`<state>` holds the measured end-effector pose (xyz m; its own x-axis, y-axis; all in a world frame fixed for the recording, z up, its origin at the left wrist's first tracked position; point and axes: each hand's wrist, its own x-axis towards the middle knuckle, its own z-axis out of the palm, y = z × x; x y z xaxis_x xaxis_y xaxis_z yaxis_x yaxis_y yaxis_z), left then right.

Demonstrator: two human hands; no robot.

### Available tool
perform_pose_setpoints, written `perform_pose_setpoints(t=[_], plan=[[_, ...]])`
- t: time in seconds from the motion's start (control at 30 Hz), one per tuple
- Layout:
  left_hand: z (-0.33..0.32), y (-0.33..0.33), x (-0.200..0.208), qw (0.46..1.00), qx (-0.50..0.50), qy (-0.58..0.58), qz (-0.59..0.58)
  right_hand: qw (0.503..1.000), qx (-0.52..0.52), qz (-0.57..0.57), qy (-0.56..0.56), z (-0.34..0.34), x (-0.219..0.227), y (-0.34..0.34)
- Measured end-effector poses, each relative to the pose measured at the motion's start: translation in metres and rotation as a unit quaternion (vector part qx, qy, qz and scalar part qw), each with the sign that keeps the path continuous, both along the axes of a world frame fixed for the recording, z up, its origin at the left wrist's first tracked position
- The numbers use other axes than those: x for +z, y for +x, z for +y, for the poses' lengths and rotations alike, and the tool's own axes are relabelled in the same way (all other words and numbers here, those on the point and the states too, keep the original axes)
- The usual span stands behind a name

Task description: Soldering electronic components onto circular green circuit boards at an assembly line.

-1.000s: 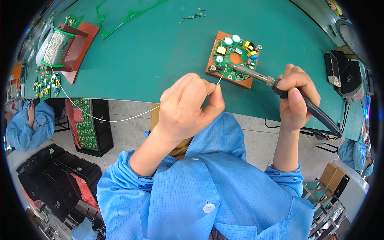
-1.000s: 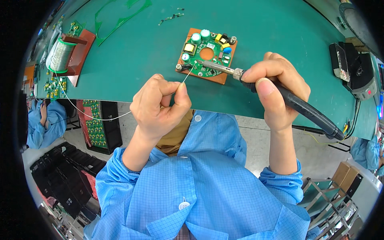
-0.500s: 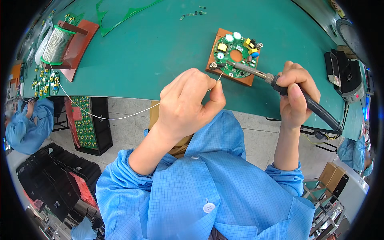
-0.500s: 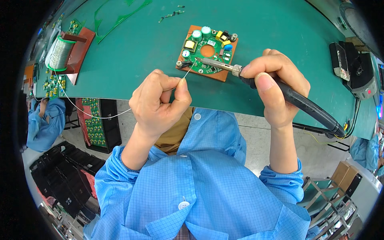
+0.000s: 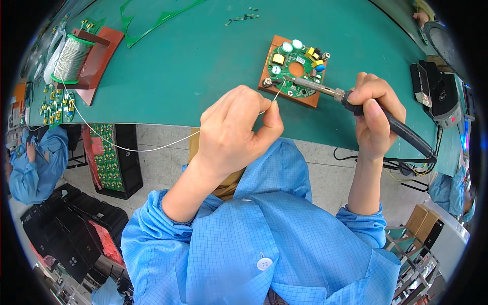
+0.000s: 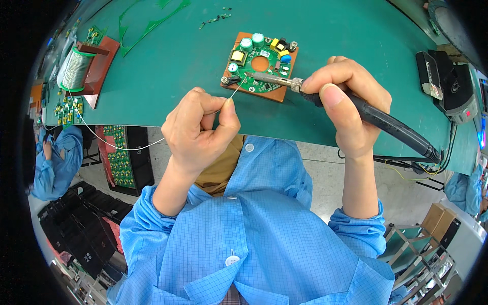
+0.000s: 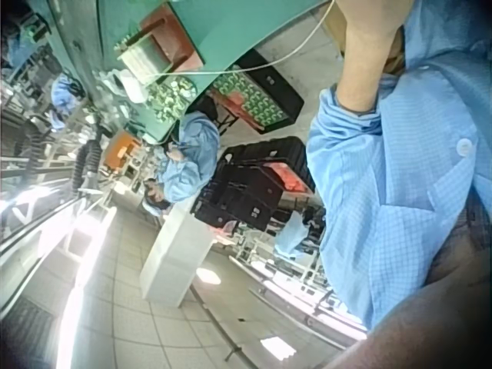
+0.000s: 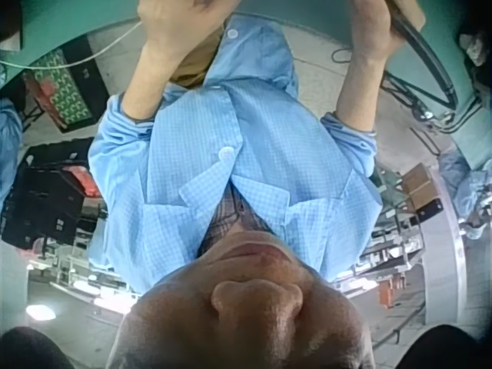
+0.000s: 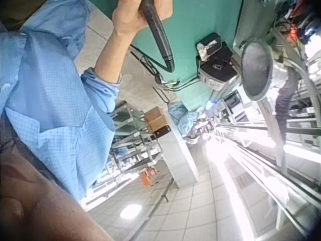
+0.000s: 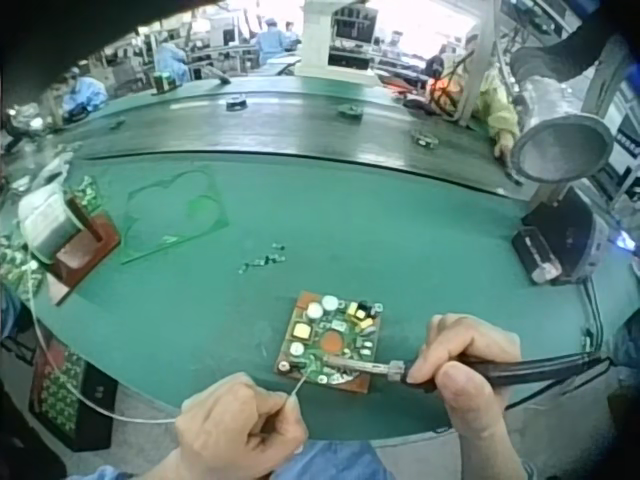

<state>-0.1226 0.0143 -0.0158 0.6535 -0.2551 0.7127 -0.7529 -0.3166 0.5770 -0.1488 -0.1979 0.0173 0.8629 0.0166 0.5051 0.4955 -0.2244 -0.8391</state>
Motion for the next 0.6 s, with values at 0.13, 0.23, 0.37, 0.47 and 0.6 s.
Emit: perform_pose_setpoints(t=[0.13,0.23,0.37,0.47,0.6], plan=[[0.0004,0.0001,-0.0007,1.0,-0.001,-0.008,-0.002,1.0,0.002,0.008,-0.004,-0.0012,0.0012,-0.0001],[0.0001,-0.0003,0.0008,1.0,0.005,0.004,0.003,1.0,0.001,0.0,-0.005,-0.0006,0.0021,0.0007],[0.0006,-0.0003,0.0015,1.0,0.002,0.005,0.001,1.0,0.002,0.006,-0.013,-0.0005,0.0039,0.001],[0.0,-0.001,0.0021,1.0,0.013,0.012,0.005,1.0,0.001,0.005,-0.016,-0.0002,0.0048,0.0008],[-0.0004,-0.002,0.0026,1.0,0.017,0.02,0.002,1.0,0.002,0.004,-0.018,-0.0004,0.005,0.0003]])
